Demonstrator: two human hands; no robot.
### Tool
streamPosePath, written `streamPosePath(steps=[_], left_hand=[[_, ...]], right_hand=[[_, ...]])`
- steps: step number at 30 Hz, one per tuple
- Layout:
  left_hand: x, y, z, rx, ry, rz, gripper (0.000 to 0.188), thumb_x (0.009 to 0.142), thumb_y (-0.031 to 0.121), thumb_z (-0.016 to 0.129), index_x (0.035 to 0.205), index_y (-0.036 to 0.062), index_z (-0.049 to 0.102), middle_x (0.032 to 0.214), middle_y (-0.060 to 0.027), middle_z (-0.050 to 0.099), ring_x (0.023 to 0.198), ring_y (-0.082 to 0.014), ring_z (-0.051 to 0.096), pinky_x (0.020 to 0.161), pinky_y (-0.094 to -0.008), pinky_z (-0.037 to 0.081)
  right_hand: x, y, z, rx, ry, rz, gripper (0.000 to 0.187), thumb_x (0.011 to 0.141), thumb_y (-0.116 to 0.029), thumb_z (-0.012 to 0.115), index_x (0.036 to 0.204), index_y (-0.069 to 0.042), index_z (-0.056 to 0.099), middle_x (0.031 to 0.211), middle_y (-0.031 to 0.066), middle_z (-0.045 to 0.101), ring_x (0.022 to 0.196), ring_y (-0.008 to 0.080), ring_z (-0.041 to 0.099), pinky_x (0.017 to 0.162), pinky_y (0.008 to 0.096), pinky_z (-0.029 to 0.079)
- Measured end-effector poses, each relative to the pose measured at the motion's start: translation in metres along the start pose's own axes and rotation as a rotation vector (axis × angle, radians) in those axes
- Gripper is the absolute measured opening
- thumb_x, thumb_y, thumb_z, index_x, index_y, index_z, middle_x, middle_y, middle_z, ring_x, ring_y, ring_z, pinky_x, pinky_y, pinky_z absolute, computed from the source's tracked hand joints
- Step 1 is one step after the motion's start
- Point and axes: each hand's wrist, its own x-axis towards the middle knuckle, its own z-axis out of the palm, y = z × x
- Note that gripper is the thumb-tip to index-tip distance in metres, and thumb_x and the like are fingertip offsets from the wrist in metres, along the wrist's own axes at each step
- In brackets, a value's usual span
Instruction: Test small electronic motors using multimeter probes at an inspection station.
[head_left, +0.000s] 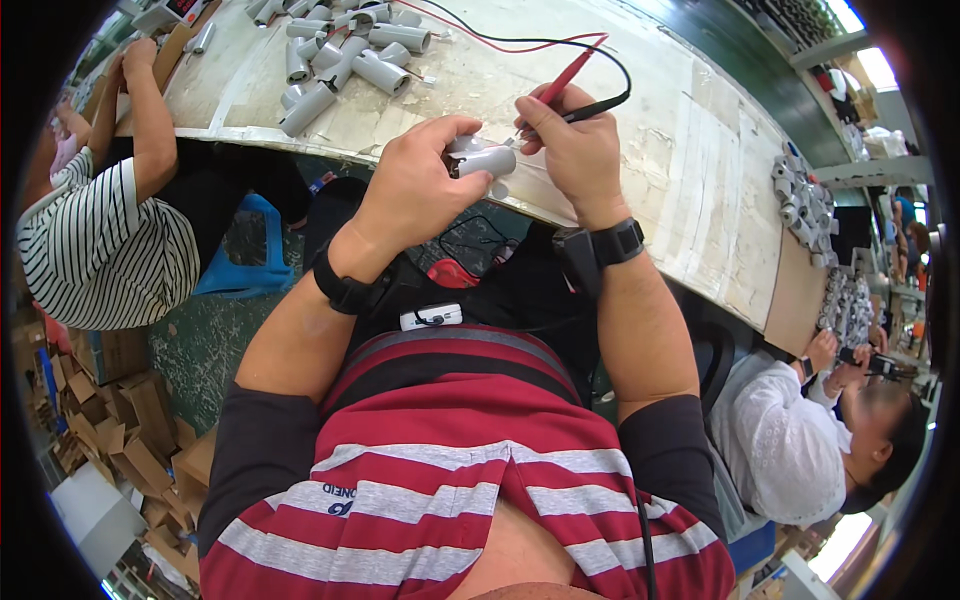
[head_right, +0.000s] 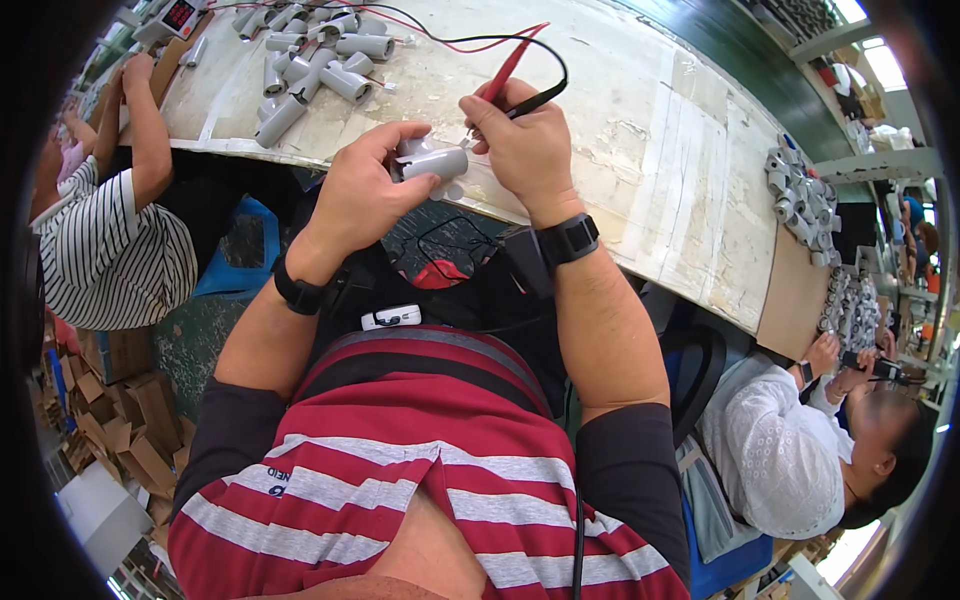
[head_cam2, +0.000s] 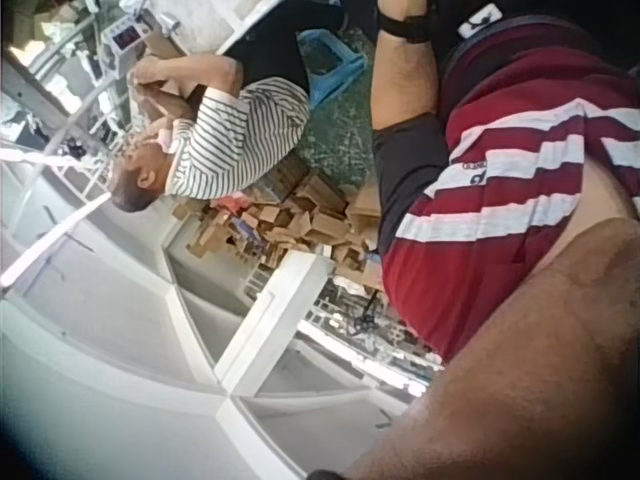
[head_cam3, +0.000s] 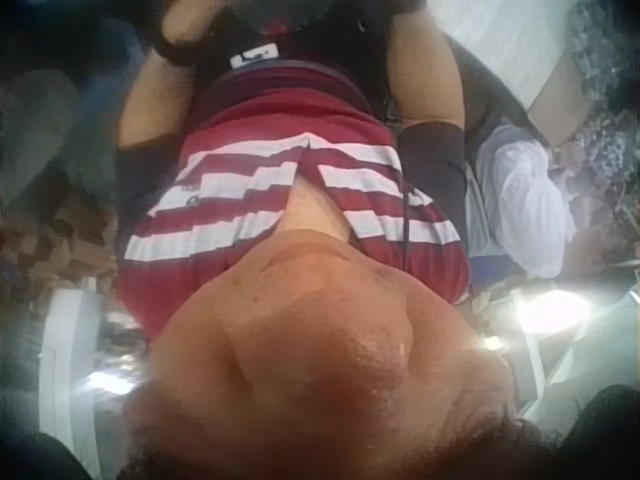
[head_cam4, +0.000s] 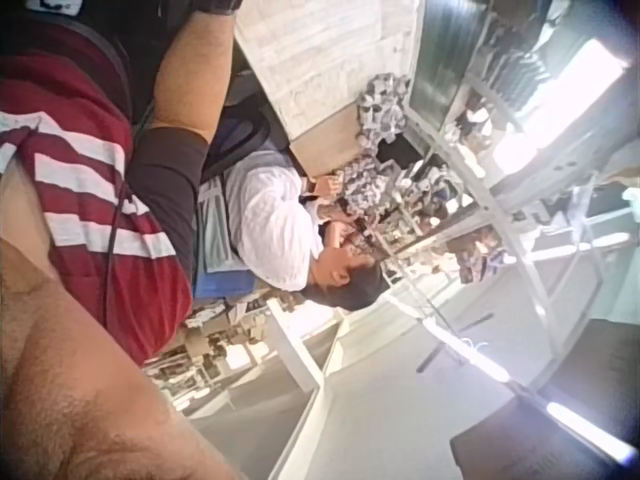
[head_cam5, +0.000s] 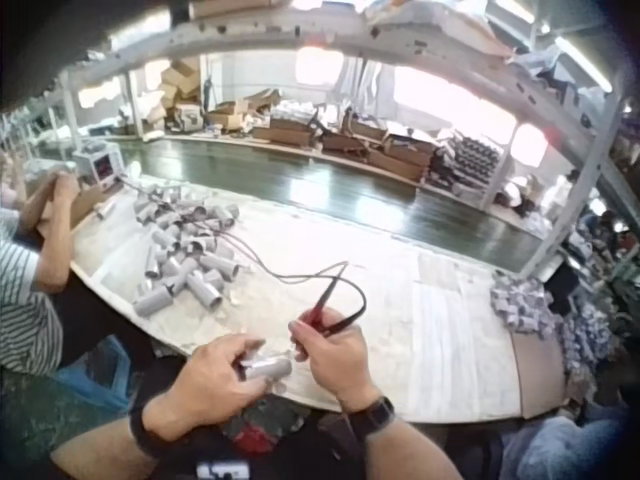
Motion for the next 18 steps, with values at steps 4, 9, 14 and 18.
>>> streamPosePath(steps=[4,9,14,18], left_hand=[[-0.002,-0.003,-0.001,-0.005,0.018,0.024,0.054,0.082,0.016,0.08,0.133,-0.0004,0.068,0.106,-0.0136,0.074,0.091,-0.0189,0.07,0.085,-0.0327,0.057],[-0.001,-0.005,0.0,-0.005,0.02,0.034,0.054,0.083,0.015,0.081,0.133,-0.0015,0.067,0.107,-0.0142,0.075,0.094,-0.0193,0.071,0.086,-0.0331,0.058],[0.001,-0.004,0.001,-0.054,0.045,0.026,0.054,0.077,0.02,0.078,0.125,-0.0038,0.07,0.113,-0.024,0.074,0.099,-0.0355,0.074,0.091,-0.0401,0.059],[0.002,-0.004,0.002,-0.075,0.042,0.015,0.054,0.078,0.019,0.079,0.125,-0.0038,0.07,0.113,-0.0238,0.074,0.099,-0.0352,0.074,0.091,-0.04,0.059]], right_hand=[[-0.002,0.006,0.006,-0.031,-0.043,0.03,0.016,0.098,-0.014,0.076,0.104,-0.001,0.072,0.083,0.0046,0.072,0.072,0.0099,0.066,0.061,0.0235,0.055],[0.0,0.007,0.007,-0.071,-0.02,0.059,0.016,0.098,-0.016,0.077,0.104,-0.002,0.072,0.083,0.0028,0.071,0.072,0.0087,0.066,0.061,0.0231,0.055],[0.003,0.009,0.009,-0.104,-0.013,0.067,0.015,0.098,-0.016,0.076,0.103,-0.003,0.072,0.083,0.002,0.071,0.071,0.008,0.065,0.061,0.023,0.054],[0.005,0.013,0.009,-0.143,-0.002,0.052,0.015,0.098,-0.016,0.076,0.102,-0.003,0.072,0.082,0.0014,0.07,0.069,0.0074,0.063,0.06,0.0229,0.053]])
